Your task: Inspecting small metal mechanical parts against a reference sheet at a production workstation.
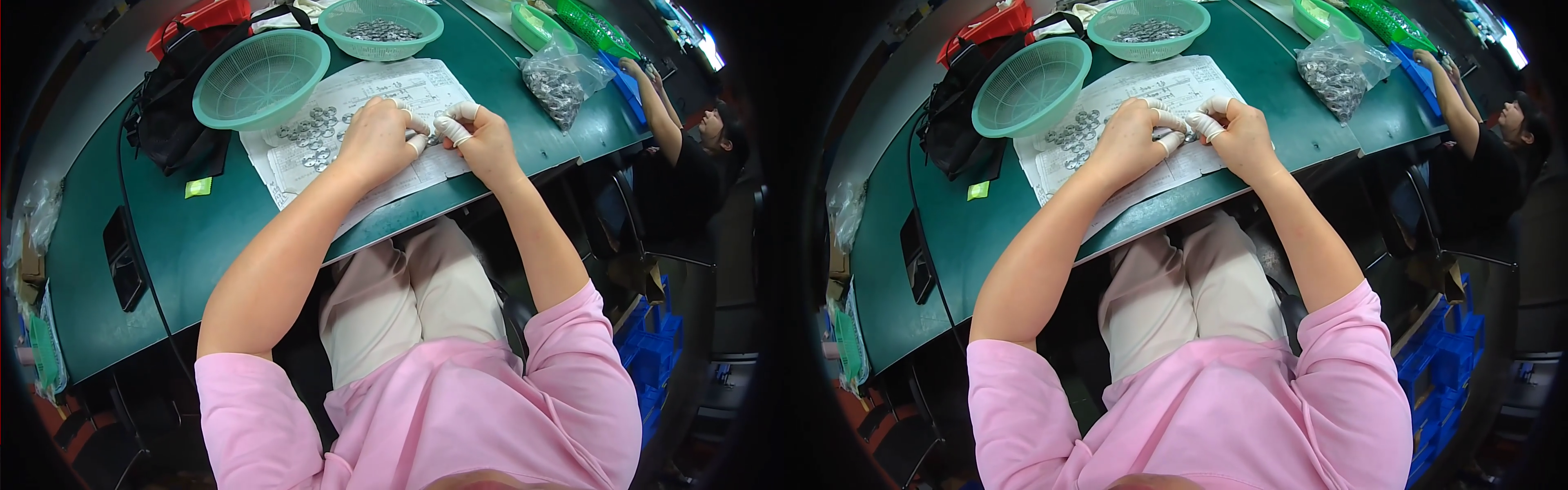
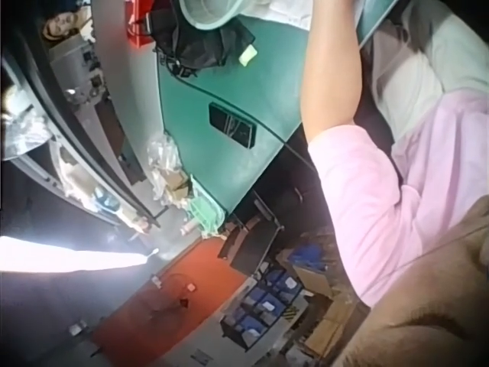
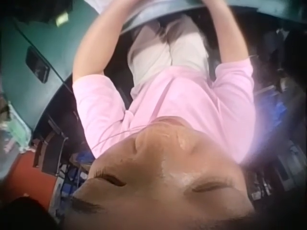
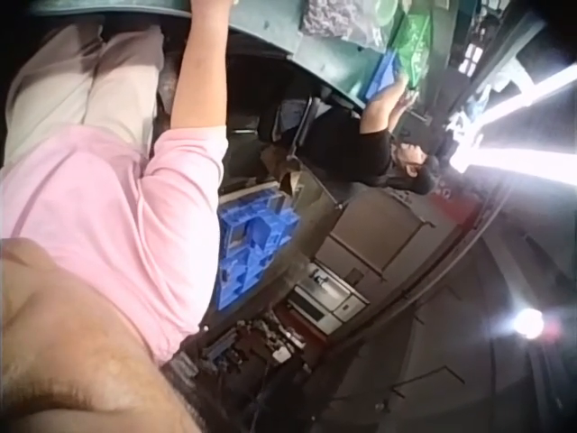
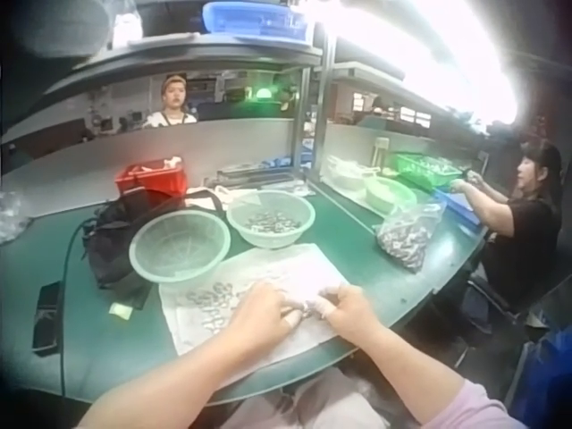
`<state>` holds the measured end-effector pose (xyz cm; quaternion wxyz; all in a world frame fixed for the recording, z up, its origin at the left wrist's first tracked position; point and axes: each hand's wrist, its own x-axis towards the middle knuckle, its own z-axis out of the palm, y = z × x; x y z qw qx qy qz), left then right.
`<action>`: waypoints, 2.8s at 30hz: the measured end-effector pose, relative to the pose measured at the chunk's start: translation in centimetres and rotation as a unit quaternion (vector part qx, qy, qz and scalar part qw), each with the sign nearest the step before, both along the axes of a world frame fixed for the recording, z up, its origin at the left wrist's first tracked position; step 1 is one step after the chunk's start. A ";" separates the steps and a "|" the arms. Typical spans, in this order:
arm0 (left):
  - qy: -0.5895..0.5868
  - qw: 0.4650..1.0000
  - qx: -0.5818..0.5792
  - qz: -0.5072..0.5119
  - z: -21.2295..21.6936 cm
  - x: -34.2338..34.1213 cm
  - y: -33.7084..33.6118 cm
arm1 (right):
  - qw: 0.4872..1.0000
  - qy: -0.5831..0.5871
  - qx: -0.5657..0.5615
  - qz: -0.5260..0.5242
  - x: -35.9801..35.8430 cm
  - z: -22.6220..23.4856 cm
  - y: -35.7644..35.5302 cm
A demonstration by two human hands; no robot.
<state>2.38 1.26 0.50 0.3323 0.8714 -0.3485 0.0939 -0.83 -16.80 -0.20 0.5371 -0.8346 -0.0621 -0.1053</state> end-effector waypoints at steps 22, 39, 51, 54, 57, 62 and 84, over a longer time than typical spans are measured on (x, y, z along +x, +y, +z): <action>-0.001 1.000 -0.007 0.015 -0.1 -0.2 -0.5 | 0.972 -0.181 -0.150 -0.014 -0.2 -0.3 0.3; 0.016 1.000 -0.002 -0.010 0.1 -0.1 -0.5 | 0.995 -0.064 -0.074 -0.031 0.2 -0.3 0.2; 0.087 0.995 -0.046 -0.003 0.1 0.4 -0.3 | 0.964 -0.192 -0.181 -0.024 0.8 -0.6 0.8; 0.053 0.998 -0.026 0.008 0.3 -0.1 -0.6 | 0.964 -0.194 -0.178 -0.033 0.7 -0.6 0.5; 0.017 1.000 -0.013 0.016 0.3 -0.1 -0.7 | 0.967 -0.161 -0.197 -0.018 0.5 -0.3 0.6; 0.038 0.999 -0.007 -0.006 0.2 -0.1 -1.0 | 0.964 -0.195 -0.181 -0.013 -0.1 -0.2 -0.1; 0.138 0.985 -0.104 0.016 -0.6 0.7 -0.4 | 0.987 -0.120 -0.108 0.003 0.0 -0.2 1.2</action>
